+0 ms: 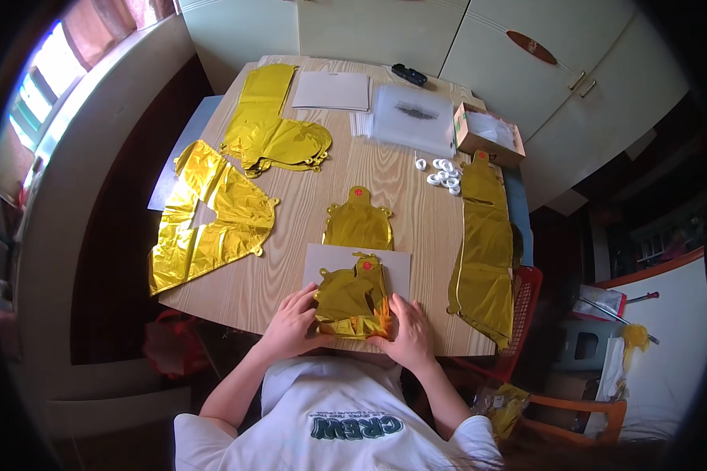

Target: Folding gold-colored foil packaging sheets at a table.

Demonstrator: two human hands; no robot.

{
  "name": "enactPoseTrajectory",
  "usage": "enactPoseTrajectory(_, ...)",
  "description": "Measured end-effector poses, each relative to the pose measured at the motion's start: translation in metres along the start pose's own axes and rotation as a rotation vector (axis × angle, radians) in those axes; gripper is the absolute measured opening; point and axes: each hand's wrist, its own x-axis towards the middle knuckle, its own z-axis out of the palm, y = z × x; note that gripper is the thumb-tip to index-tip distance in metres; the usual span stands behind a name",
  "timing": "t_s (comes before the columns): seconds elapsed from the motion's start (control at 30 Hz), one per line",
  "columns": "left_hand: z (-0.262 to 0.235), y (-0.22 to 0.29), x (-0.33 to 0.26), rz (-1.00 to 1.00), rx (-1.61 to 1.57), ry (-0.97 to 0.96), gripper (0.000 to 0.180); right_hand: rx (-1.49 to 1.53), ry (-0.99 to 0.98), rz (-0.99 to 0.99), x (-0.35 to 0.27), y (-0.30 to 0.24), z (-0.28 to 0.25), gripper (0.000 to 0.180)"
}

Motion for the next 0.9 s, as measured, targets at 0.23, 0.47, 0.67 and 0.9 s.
enactPoseTrajectory(0.23, 0.005, -0.001, 0.0, -0.019, 0.034, 0.072, 0.031, -0.018, -0.006, -0.017, 0.0, 0.002, 0.001, 0.103)
enactPoseTrajectory(0.47, 0.005, 0.0, 0.001, -0.012, 0.027, 0.089, 0.027, 0.01, -0.003, -0.001, 0.001, -0.001, -0.001, 0.106)
enactPoseTrajectory(0.67, 0.009, -0.001, -0.002, -0.035, -0.012, 0.122, 0.024, 0.032, -0.004, 0.002, 0.001, 0.0, -0.001, 0.102)
enactPoseTrajectory(0.9, 0.021, 0.004, -0.005, -0.055, 0.066, 0.24, 0.017, 0.055, 0.038, 0.016, 0.003, 0.005, 0.006, 0.1)
